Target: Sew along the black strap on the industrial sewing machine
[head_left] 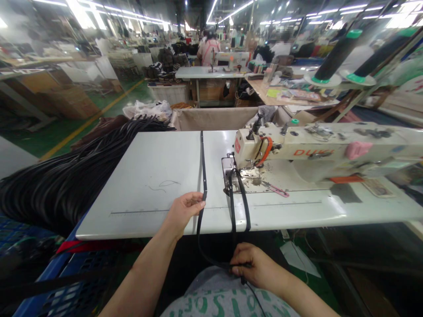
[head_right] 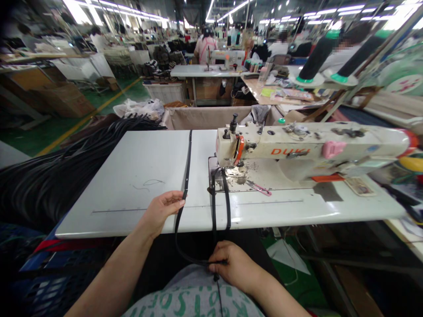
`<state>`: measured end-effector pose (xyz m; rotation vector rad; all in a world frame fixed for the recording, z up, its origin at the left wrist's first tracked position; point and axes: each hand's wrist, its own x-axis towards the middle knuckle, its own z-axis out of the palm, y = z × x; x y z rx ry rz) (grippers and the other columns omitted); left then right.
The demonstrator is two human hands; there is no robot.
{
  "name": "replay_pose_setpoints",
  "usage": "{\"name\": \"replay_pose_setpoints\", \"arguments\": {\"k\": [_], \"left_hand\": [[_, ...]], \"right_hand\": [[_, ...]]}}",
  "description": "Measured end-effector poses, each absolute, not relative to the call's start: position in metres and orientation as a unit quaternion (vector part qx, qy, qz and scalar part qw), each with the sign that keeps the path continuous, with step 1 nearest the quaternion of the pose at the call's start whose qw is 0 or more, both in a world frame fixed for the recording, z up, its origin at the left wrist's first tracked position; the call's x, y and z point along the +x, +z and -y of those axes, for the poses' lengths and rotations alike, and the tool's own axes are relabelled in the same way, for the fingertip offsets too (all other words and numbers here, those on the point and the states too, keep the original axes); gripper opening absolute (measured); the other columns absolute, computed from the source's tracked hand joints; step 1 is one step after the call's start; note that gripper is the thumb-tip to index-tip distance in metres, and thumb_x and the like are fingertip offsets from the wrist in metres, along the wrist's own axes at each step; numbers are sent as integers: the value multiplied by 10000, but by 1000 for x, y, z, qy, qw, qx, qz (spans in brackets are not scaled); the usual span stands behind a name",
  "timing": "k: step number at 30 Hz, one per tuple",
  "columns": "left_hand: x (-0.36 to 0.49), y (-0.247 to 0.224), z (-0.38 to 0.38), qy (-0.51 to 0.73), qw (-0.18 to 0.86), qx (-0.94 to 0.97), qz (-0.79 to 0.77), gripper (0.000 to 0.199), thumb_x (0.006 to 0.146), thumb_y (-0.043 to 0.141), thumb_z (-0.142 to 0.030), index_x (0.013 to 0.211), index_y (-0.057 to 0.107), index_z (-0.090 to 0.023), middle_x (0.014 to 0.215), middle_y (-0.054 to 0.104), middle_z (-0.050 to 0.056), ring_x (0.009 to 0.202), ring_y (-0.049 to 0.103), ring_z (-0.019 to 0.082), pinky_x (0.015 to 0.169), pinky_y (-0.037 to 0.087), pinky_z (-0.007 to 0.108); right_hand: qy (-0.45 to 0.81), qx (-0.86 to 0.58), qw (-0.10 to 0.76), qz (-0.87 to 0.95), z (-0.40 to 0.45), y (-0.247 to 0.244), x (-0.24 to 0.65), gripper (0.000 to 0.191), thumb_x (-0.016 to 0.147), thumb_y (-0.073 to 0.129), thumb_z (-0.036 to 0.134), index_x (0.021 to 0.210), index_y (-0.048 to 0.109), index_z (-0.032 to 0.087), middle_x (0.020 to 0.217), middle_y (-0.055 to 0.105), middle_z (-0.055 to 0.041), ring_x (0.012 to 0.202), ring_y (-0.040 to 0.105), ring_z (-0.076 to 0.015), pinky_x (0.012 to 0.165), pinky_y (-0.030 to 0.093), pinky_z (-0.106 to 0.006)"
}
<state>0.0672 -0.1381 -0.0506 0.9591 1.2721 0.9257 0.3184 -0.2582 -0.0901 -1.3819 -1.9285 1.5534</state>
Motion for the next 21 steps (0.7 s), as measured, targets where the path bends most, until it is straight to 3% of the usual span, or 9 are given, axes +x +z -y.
{"name": "replay_pose_setpoints", "arguments": {"k": [7,11,17,21], "left_hand": [[68,-50,137,418,609,400,-543,400,681,873,-509,893,774,-184,811,725,28,701,616,133,600,478,222],[69,-49,138,406,610,411,-542,395,638,903,-434,905,776,-172,831,741,47,721,636,148,622,486,238],[68,-50,139,413,590,466,-514,436,615,909,-294,1002,759,-160,862,734,55,807,672,170,789,533,296],[66,-50,141,411,538,503,-537,488,591,906,-278,1037,737,-179,848,681,16,706,635,137,698,521,274]], "right_hand": [[548,-484,139,668,257,-92,319,118,832,749,227,814,865,232,851,688,-42,874,649,-208,790,511,-289],[546,-486,133,669,257,-92,319,118,828,748,215,799,862,227,835,672,-36,874,648,-204,789,506,-283],[545,-494,121,666,256,-88,319,98,825,765,214,790,856,215,858,685,-41,884,661,-209,800,505,-291],[538,-490,109,677,255,-82,320,102,823,756,196,843,853,221,883,716,-42,898,678,-215,821,512,-300]]}}
